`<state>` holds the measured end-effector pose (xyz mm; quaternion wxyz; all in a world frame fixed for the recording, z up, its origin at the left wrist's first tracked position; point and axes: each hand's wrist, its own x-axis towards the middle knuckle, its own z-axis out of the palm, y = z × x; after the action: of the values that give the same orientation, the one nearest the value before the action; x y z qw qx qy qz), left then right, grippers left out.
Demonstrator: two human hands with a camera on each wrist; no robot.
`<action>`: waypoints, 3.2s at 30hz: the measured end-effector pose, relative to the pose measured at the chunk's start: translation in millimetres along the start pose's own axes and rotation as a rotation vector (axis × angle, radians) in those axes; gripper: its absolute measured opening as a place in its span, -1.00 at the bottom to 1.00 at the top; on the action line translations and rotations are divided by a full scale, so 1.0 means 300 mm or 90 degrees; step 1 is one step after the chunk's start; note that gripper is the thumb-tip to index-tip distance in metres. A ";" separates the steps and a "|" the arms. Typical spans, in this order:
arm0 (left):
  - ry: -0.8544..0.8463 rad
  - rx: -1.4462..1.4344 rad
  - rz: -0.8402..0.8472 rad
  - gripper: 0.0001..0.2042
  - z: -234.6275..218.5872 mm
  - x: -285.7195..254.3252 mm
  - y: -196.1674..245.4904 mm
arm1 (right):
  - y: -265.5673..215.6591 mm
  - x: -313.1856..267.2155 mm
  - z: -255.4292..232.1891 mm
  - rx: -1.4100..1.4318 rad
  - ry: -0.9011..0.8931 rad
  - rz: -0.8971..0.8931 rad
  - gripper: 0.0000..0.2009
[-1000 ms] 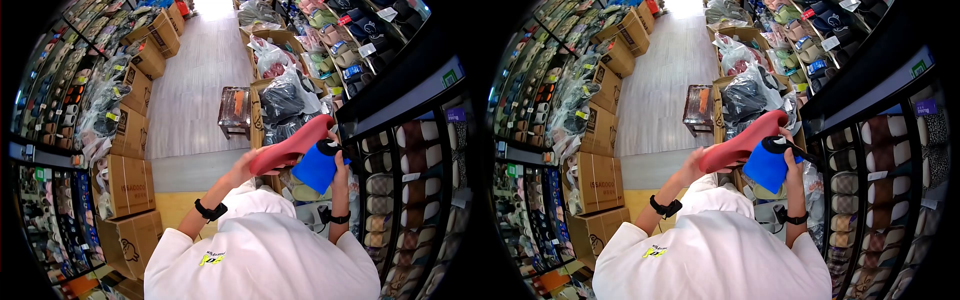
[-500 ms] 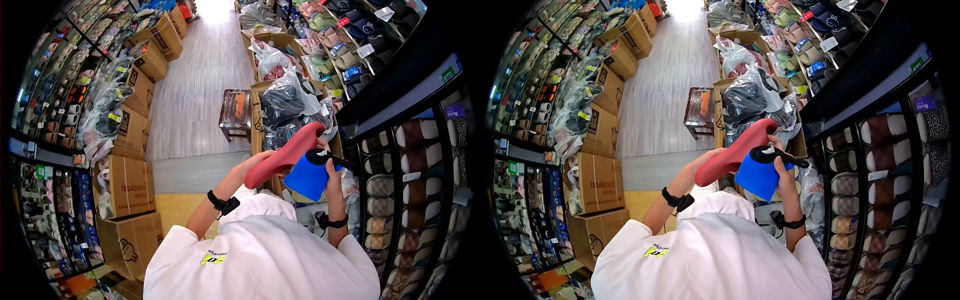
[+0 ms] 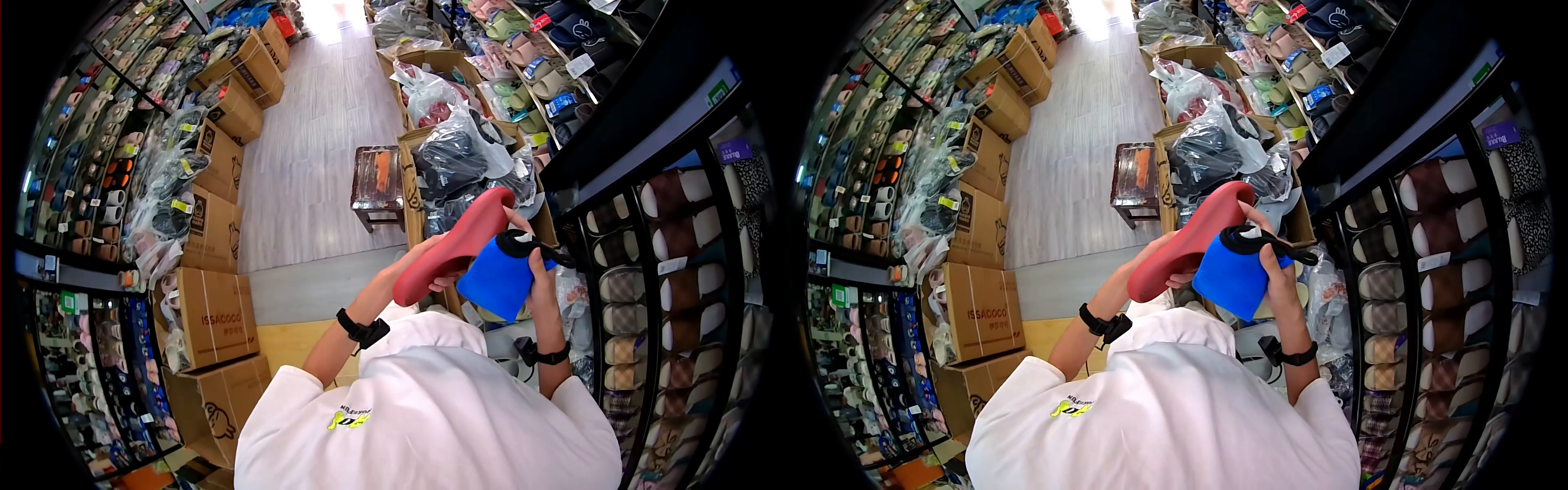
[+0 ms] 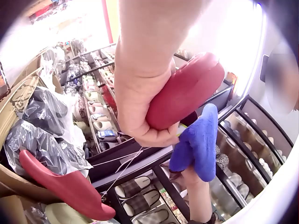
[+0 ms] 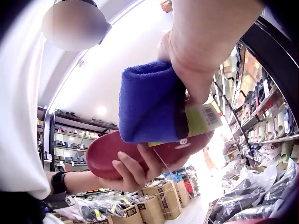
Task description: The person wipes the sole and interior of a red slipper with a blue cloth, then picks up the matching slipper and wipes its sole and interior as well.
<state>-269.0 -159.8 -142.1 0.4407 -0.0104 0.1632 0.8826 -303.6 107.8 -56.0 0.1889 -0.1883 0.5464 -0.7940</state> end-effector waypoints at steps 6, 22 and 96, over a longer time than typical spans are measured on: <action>-0.004 -0.001 -0.048 -0.30 -0.005 0.022 0.026 | -0.138 0.031 -0.001 -0.045 0.290 -0.007 -0.43; 0.301 0.186 0.083 -0.35 0.027 -0.050 0.008 | -0.042 0.072 0.242 -0.861 -0.233 -0.590 -0.60; 0.437 0.214 0.179 -0.41 0.149 -0.121 0.022 | -0.049 0.124 0.264 -0.817 -0.266 -0.603 -0.57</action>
<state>-246.4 -178.2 -92.1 0.2310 -0.2096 0.4428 0.8406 -296.8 30.8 -12.5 -0.2125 -0.6141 0.7098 -0.2717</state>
